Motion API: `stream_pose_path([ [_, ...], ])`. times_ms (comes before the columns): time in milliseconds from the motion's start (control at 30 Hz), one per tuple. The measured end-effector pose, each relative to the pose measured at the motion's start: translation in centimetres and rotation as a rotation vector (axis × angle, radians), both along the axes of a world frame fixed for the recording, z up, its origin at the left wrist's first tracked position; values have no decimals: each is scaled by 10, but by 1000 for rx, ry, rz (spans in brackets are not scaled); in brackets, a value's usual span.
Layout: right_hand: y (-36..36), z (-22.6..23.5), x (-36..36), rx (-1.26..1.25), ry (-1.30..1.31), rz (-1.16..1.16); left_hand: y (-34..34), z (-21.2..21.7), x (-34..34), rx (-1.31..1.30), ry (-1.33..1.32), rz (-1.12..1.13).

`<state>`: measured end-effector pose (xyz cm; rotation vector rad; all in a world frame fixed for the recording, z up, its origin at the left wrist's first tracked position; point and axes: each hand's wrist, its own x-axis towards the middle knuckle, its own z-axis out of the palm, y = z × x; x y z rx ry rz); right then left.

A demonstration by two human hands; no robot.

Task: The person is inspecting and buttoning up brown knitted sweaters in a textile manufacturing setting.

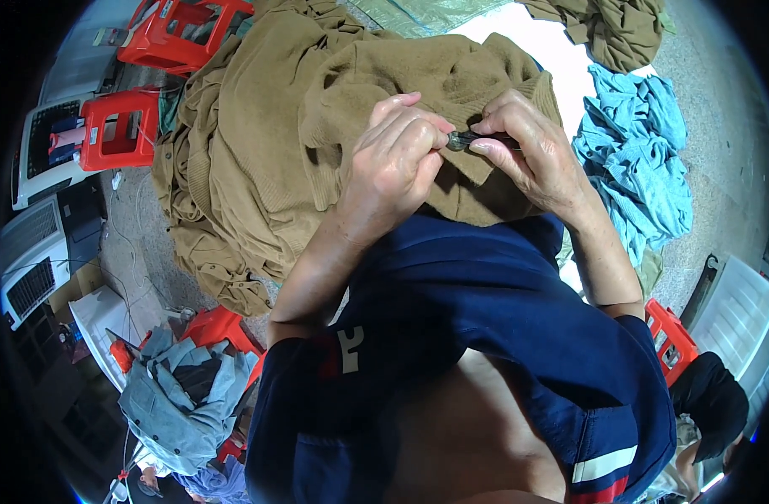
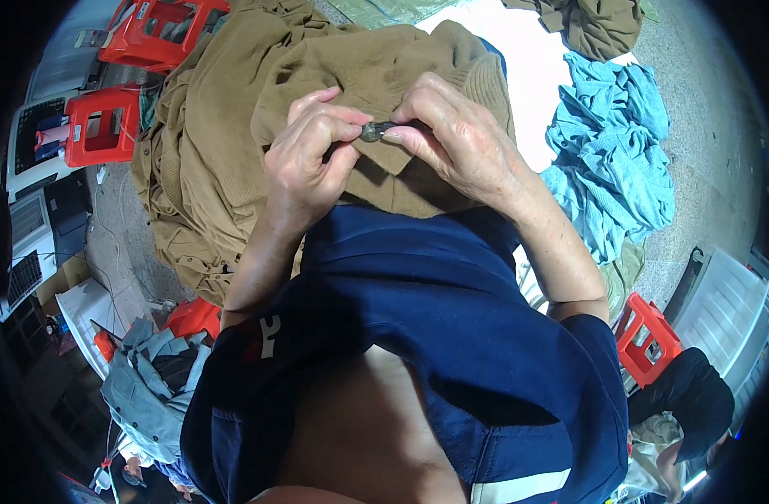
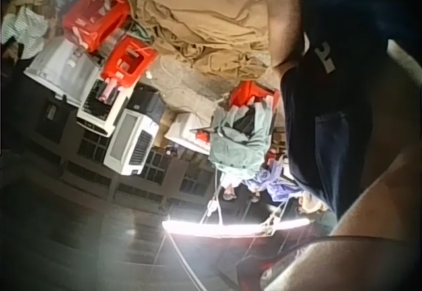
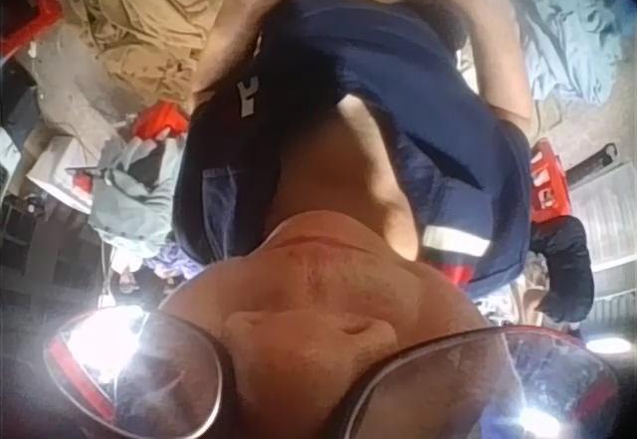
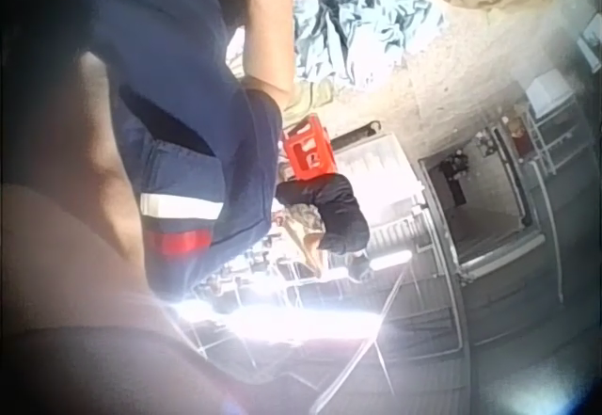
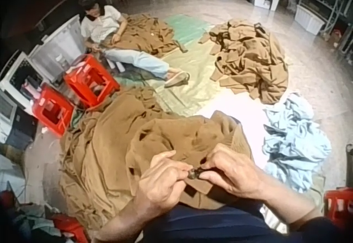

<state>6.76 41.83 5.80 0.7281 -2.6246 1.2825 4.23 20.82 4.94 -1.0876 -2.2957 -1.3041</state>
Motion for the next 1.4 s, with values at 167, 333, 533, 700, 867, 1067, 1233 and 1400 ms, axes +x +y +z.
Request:
stream_pose_path([
  [167,-2,-3,-1,5,19,17,1,-3,-1,-5,17,-15],
  [333,2,-8,-1,-17,-7,5,0,-3,0,-4,8,-14],
  [533,-4,2,1,-160,5,32,2,-5,-2,-13,31,9],
  [700,-10,-6,-1,-71,73,-25,0,-4,-2,-57,37,15],
  [867,-11,-15,4,-185,121,-52,-10,-4,4,-88,84,6],
  [1067,-12,-19,3,-204,275,-2,-12,-11,9,-9,189,27],
  [1233,-15,-20,5,-245,263,-32,-10,-14,9,63,193,9],
  [1400,-14,-23,6,-194,258,-23,-8,-14,9,76,203,3],
])
